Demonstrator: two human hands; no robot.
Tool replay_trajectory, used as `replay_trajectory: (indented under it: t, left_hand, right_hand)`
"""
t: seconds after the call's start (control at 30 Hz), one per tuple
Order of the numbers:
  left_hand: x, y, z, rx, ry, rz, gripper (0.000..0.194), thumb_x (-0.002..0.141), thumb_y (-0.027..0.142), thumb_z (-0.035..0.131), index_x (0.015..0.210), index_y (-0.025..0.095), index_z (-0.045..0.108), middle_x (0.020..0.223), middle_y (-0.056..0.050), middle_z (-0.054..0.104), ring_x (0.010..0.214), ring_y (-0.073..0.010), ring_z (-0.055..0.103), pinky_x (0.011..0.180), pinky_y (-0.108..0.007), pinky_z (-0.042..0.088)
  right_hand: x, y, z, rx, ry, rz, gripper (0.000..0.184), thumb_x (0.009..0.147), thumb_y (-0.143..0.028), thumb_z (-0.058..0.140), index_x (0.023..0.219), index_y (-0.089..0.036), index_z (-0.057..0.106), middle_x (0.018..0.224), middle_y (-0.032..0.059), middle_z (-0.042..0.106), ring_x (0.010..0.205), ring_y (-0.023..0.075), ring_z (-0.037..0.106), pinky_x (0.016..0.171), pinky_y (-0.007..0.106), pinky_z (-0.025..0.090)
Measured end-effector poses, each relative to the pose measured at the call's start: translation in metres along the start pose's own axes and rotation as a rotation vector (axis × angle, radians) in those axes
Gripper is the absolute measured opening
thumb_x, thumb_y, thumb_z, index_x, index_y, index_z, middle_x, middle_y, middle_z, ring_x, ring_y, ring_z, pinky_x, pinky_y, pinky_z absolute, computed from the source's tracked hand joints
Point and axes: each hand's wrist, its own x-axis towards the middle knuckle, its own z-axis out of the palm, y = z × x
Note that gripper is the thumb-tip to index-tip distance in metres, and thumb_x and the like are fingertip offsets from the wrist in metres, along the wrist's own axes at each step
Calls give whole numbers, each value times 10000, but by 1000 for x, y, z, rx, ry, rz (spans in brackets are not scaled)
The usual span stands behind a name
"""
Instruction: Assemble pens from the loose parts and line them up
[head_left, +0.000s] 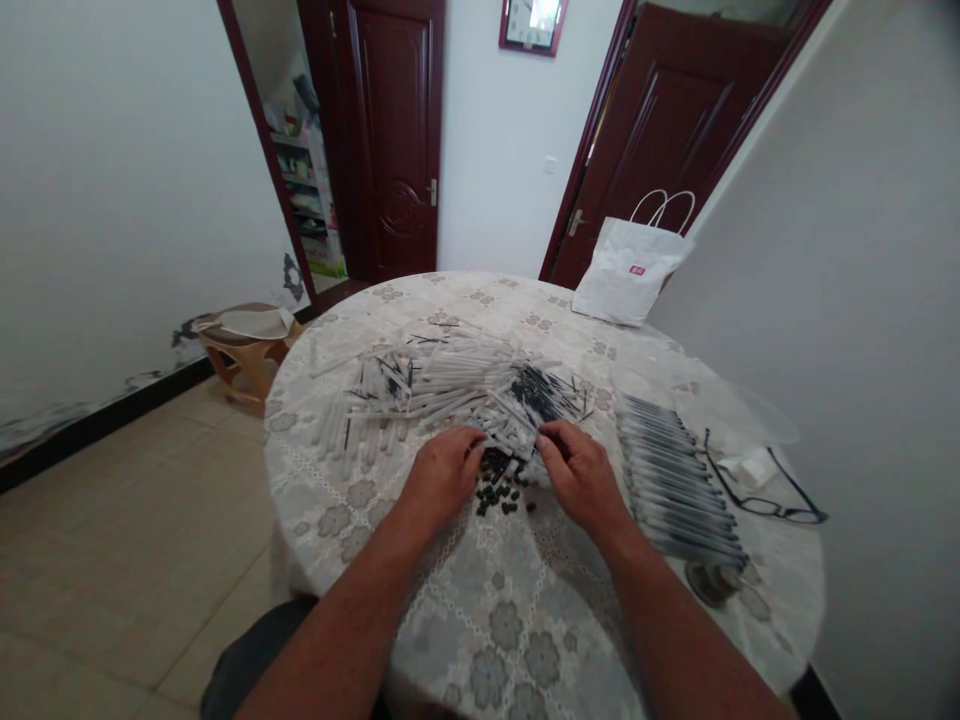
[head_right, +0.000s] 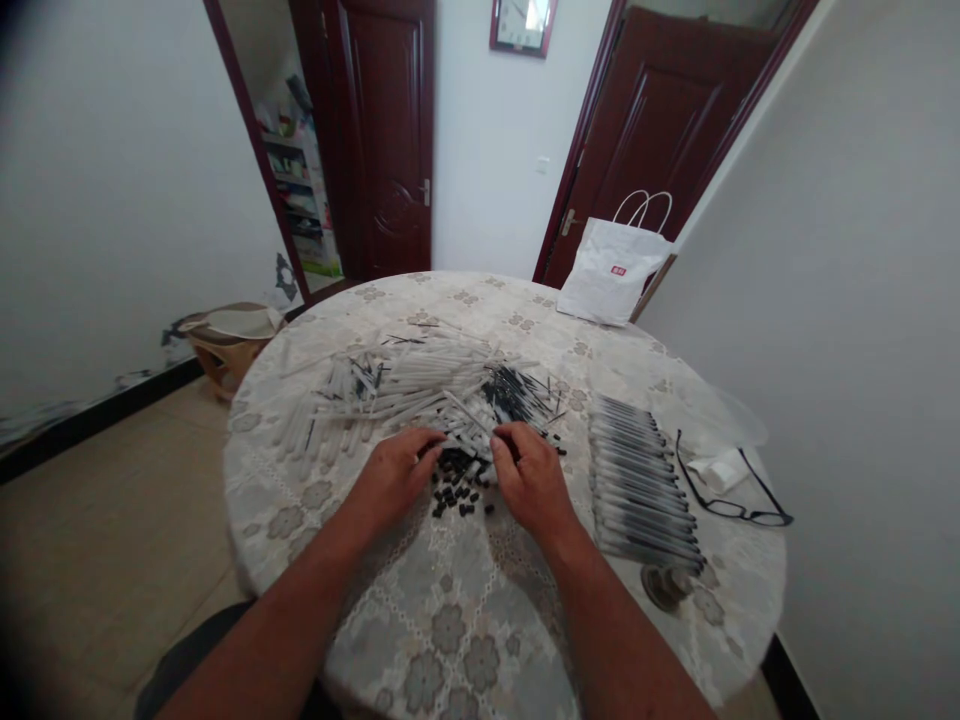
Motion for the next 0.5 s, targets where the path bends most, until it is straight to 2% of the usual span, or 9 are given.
replay_trajectory:
  t: [0.07,0.13,0.2,0.27,0.37,0.5]
  left_hand:
    - [3,0,-10,-182,75,-109,231,926,284,593,1058,212,767,1069,-83,765,1013,-245,689,944,-369,495]
    - [6,-1,-19,-346,133,-249,247,894,330,631,1047,205,780,924,-56,764,860,-219,695,808,-328,518]
    - [7,-3,-25,-508,175,-355,283,870,362,658,1062,189,773,732,-16,699,669,-170,634,658,-280,486]
    - [8,-7,-26,-710,206,-412,296,850,367,678,1060,174,756,637,19,617,573,-130,561,585,-249,448]
    - [8,-9,-25,-1003,218,-450,272,820,347,712,1018,162,722,687,15,614,620,-118,583,585,-230,468]
    - [8,-6,-23,-1121,242,-465,277,804,352,745,989,150,701,854,-43,685,815,-167,681,648,-248,539]
  right_hand:
    - [0,-1,0,5,3,-10,209,999,-312,505,1015,-197,678,940,62,704,887,210,646,804,309,461]
    - [-1,-3,-1,21,10,-11,221,1010,-317,488,1015,-196,674,933,59,693,881,207,637,798,307,459]
    - [-2,-5,-1,32,10,-19,222,1012,-323,487,1008,-197,669,919,53,686,868,204,630,786,304,457]
    - [-4,-6,0,35,0,-35,213,1009,-323,493,998,-200,666,908,48,684,854,202,629,773,302,455]
    - [-6,-7,1,35,-25,-67,201,1004,-321,498,993,-209,665,894,43,684,832,201,628,756,302,455]
    - [-7,-9,4,21,-35,-79,201,1006,-323,493,991,-214,660,891,47,684,834,207,632,753,307,455]
